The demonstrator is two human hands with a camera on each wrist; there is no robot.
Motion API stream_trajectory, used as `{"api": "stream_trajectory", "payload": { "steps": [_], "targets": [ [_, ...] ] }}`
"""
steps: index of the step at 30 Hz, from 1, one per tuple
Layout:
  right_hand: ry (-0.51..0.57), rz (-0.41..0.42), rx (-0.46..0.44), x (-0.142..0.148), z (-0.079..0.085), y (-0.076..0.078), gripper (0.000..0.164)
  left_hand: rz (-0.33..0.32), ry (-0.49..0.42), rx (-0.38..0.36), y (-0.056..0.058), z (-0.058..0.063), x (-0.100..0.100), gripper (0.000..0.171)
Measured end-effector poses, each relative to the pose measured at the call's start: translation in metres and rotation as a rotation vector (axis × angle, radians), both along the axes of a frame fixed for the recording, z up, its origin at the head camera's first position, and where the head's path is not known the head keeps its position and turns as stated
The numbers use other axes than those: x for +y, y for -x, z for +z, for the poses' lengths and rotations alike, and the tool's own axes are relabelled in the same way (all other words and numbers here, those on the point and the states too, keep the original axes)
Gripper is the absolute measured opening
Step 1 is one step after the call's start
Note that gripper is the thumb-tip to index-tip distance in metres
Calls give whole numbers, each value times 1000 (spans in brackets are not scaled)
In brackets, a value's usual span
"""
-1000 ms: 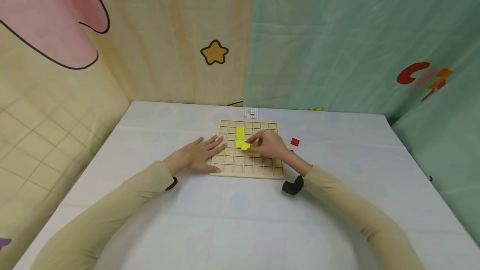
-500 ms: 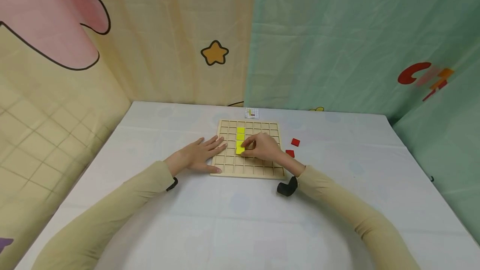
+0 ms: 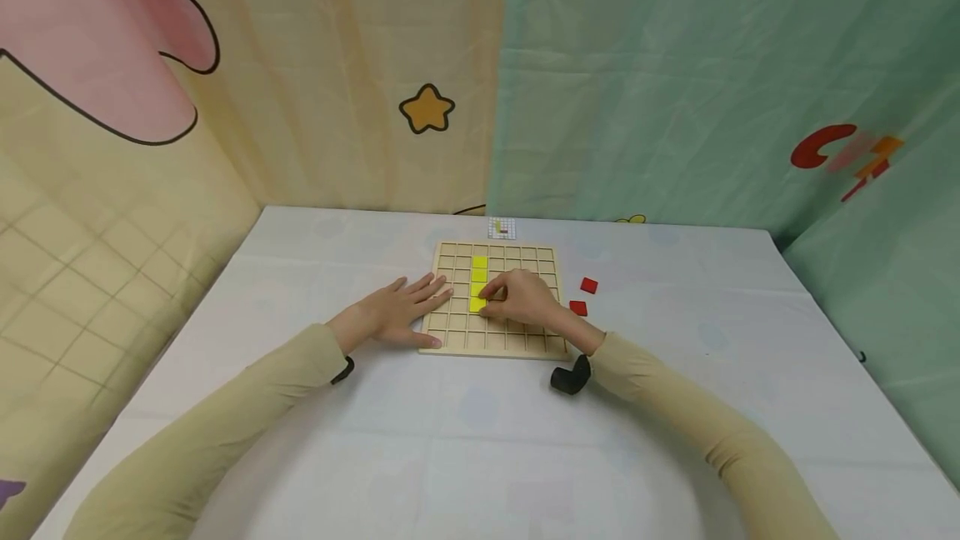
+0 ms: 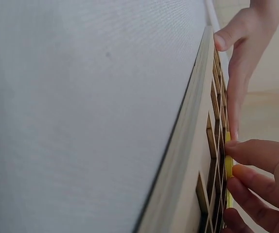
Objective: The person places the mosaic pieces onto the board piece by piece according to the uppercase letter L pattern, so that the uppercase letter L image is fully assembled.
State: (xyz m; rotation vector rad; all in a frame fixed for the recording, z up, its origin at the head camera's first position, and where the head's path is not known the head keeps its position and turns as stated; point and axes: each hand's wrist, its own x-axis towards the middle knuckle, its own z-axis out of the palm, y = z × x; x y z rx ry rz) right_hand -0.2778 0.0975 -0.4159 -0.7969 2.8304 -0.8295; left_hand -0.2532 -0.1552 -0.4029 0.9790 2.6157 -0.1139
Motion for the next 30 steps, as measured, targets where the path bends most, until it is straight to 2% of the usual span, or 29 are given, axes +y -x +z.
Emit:
{"api": "stream_trajectory", "payload": {
  "steps": [7,17,25,30],
  "targets": [
    [-8,-2,-5,0,1,-1,27,-1,4,-3,0,-1,0,89],
    [44,-35,5,9,4,-5,27,5,-11,1,-1,0,0,89],
    [102,-56,18,31,11,-10,27,7,-21,-5,-1,-1,2,89],
    [134,-53,56,51,13,-8,27,7,-24,-3,-1,-1,1,90]
  ]
}}
